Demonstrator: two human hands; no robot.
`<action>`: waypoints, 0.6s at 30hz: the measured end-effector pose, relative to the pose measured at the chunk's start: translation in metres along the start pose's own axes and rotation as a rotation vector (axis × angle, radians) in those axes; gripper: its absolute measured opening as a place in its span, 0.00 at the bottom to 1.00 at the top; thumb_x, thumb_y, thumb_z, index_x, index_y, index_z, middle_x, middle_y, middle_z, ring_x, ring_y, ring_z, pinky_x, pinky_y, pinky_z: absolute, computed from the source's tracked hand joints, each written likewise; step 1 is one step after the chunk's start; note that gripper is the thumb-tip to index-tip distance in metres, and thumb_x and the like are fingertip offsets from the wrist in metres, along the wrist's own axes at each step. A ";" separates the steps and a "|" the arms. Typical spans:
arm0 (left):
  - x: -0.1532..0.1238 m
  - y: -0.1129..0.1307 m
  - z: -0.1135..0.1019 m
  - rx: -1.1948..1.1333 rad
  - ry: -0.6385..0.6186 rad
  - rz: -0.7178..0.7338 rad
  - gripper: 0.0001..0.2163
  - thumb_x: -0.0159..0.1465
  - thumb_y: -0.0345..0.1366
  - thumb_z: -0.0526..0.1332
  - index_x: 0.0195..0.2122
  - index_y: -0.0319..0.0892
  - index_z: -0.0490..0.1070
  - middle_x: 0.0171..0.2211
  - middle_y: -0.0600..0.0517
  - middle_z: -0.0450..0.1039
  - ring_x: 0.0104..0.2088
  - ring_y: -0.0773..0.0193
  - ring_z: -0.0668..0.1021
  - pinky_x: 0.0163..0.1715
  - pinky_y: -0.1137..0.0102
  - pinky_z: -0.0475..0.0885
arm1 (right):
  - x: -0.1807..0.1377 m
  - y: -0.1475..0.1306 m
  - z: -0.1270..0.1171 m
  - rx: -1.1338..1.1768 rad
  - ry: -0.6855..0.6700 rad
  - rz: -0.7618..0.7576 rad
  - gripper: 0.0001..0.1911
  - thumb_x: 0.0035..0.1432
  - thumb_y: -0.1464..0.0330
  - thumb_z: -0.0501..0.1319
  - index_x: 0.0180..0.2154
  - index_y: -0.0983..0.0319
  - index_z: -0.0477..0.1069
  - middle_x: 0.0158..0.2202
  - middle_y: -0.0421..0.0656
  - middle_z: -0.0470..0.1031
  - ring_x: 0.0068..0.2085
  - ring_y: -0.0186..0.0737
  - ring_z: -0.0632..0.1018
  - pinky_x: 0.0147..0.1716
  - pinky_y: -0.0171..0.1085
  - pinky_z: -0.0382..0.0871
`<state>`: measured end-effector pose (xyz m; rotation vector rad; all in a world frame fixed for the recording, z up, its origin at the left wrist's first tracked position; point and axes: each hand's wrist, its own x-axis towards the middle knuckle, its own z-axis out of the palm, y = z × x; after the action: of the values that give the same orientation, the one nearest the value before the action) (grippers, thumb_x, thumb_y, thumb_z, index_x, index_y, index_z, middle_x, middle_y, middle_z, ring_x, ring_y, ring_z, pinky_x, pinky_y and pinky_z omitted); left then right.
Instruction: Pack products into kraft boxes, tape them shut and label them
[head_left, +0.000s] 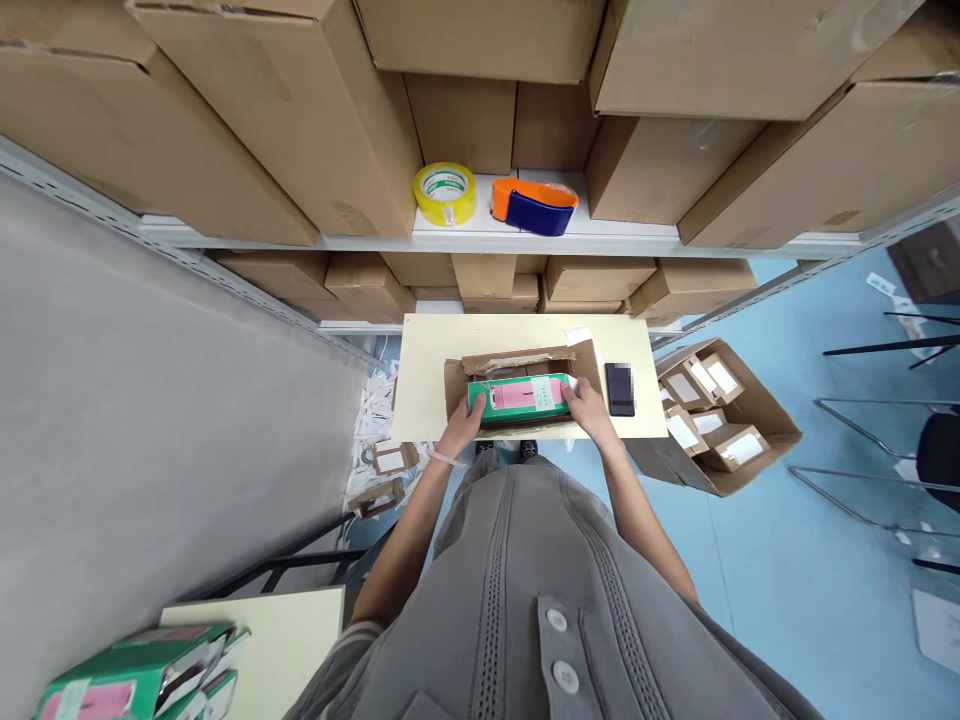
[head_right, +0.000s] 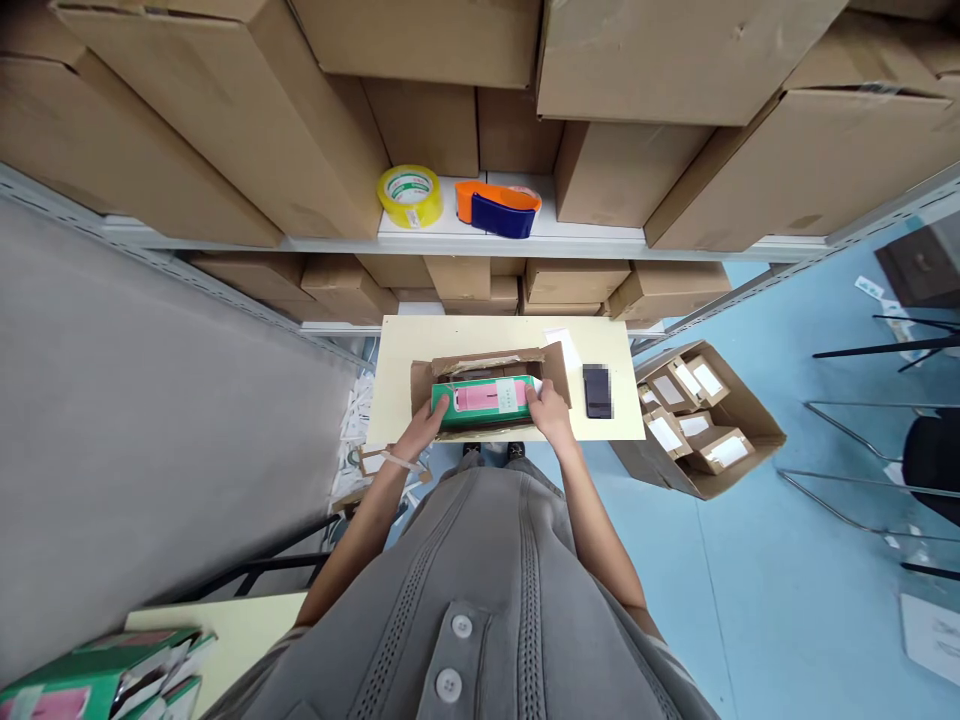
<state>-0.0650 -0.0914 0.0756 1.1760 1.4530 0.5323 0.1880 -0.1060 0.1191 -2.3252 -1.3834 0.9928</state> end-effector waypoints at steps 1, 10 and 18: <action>0.003 -0.003 0.003 0.011 -0.010 -0.014 0.27 0.69 0.54 0.51 0.60 0.40 0.66 0.62 0.42 0.68 0.64 0.51 0.69 0.62 0.60 0.63 | 0.005 0.001 0.000 -0.029 -0.019 0.013 0.18 0.67 0.57 0.48 0.45 0.62 0.66 0.42 0.55 0.78 0.44 0.54 0.78 0.43 0.44 0.68; 0.038 -0.020 0.014 0.014 -0.026 -0.139 0.24 0.68 0.41 0.56 0.62 0.34 0.65 0.63 0.37 0.66 0.63 0.49 0.69 0.63 0.60 0.62 | 0.026 -0.004 0.012 -0.082 -0.121 0.088 0.24 0.67 0.56 0.49 0.54 0.67 0.64 0.52 0.60 0.76 0.53 0.59 0.77 0.50 0.47 0.68; 0.043 -0.019 0.019 -0.050 -0.103 -0.145 0.24 0.68 0.41 0.57 0.63 0.37 0.64 0.65 0.40 0.64 0.64 0.52 0.69 0.62 0.61 0.64 | 0.039 -0.007 0.015 -0.051 -0.157 0.002 0.36 0.66 0.58 0.50 0.67 0.75 0.53 0.68 0.61 0.57 0.69 0.57 0.60 0.64 0.46 0.57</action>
<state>-0.0482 -0.0671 0.0341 1.0351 1.4156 0.4005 0.1858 -0.0710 0.0955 -2.3282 -1.4802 1.1767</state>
